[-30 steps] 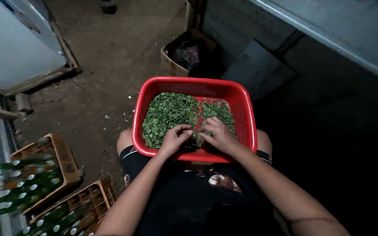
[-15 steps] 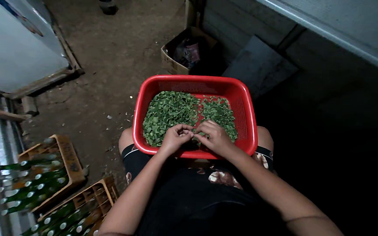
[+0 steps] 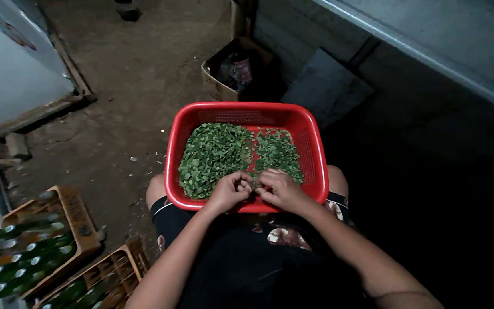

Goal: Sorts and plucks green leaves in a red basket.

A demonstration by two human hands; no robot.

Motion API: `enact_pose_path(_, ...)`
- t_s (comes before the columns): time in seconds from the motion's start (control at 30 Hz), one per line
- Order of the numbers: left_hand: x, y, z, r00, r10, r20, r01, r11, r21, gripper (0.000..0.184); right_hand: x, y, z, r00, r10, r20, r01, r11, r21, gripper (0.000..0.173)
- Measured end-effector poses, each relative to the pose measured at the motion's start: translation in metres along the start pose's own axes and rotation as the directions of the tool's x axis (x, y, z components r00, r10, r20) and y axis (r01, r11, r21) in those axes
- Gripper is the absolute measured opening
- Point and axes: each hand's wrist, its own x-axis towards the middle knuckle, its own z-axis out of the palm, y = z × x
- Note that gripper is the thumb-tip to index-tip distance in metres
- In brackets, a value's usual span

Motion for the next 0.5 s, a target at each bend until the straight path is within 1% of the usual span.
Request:
enact_pose_path(0.07,-0.001,0.001,-0.001,1.0,0.011,-0.004,-0.01,0.998,0.067,0.027,-0.007,0.006,-0.014,0.997,0.043,-0.058,-0.044,0.999,-0.023,0.023)
enact_pose_path(0.1,-0.002,0.002,-0.002,1.0,0.011,-0.01,-0.01,0.992,0.127,0.026,-0.012,0.011,-0.025,0.99,0.083,-0.112,-0.089,0.995,-0.051,0.023)
enact_pose_path(0.17,-0.004,0.006,-0.007,1.0,-0.021,-0.015,0.025,0.949,0.316,0.027,-0.025,0.026,-0.059,0.947,0.216,-0.239,-0.254,0.956,-0.143,0.027)
enact_pose_path(0.23,-0.006,0.012,-0.011,0.997,-0.072,-0.013,0.068,0.849,0.525,0.032,-0.042,0.048,-0.098,0.856,0.327,-0.4,-0.454,0.845,-0.282,0.033)
enact_pose_path(0.27,-0.006,0.013,-0.012,0.995,-0.096,-0.009,0.081,0.785,0.614,0.035,-0.05,0.058,-0.116,0.798,0.394,-0.457,-0.565,0.752,-0.338,0.037)
enact_pose_path(0.33,-0.008,0.012,-0.012,0.988,-0.155,0.013,0.098,0.69,0.717,0.04,-0.056,0.067,-0.142,0.637,0.605,-0.478,-0.77,0.533,-0.352,0.043)
enact_pose_path(0.37,-0.009,0.011,-0.01,0.985,-0.168,0.039,0.085,0.669,0.738,0.043,-0.054,0.068,-0.148,0.573,0.67,-0.473,-0.82,0.458,-0.344,0.043)
enact_pose_path(0.4,-0.011,0.011,-0.008,0.98,-0.182,0.078,0.063,0.657,0.751,0.046,-0.049,0.068,-0.149,0.558,0.686,-0.468,-0.83,0.448,-0.333,0.04)
enact_pose_path(0.43,-0.012,0.012,-0.006,0.972,-0.195,0.127,0.032,0.653,0.757,0.048,-0.041,0.066,-0.146,0.597,0.663,-0.453,-0.802,0.495,-0.334,0.035)
enact_pose_path(0.5,-0.015,0.017,-0.002,0.939,-0.245,0.24,-0.02,0.659,0.752,0.05,-0.019,0.065,-0.132,0.752,0.552,-0.36,-0.657,0.672,-0.342,0.024)
